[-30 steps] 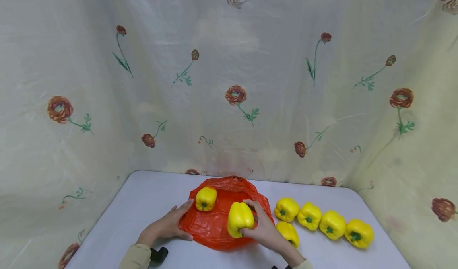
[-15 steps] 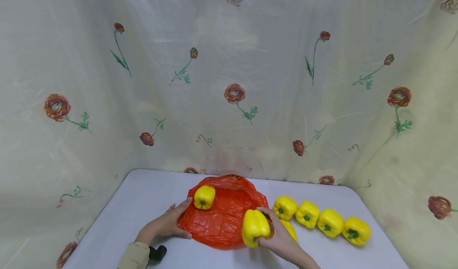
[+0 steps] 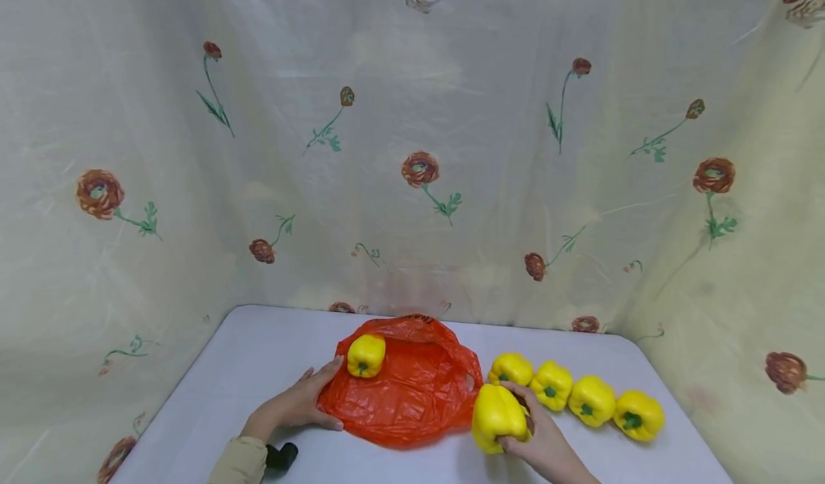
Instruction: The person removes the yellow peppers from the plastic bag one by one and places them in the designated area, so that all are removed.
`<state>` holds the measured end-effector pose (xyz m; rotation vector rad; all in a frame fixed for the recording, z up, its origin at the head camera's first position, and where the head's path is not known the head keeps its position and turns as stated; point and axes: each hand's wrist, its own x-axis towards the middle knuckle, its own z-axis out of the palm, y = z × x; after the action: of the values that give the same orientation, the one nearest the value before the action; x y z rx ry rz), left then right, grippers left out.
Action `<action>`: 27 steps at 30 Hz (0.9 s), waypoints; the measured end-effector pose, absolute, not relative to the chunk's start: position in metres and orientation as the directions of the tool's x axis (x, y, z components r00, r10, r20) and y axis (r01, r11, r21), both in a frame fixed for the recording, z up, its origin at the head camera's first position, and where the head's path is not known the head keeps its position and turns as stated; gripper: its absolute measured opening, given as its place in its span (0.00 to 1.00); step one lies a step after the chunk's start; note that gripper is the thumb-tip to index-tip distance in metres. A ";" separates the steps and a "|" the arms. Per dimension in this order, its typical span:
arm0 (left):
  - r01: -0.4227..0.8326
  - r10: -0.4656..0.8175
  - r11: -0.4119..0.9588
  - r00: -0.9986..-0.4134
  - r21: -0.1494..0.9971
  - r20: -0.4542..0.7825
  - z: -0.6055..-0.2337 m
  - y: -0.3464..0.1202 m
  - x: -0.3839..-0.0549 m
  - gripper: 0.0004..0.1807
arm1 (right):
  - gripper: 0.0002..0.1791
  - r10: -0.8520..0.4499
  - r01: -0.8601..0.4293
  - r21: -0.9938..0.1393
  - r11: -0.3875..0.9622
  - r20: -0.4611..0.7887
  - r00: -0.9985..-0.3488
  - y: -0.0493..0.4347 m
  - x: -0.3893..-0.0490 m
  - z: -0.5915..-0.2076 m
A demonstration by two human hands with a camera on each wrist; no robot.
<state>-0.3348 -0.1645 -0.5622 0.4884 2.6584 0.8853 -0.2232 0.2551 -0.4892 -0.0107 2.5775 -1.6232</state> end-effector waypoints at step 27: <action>0.242 0.419 0.748 -0.894 0.618 -0.157 -0.562 -0.165 -0.336 0.67 | 0.52 0.099 0.157 -0.849 0.504 -0.124 -0.987 0.344 -0.220 -0.501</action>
<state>-0.3358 -0.1654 -0.5625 0.5155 2.6619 0.8844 -0.2199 0.3439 -0.5015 0.2283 2.6727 -1.5190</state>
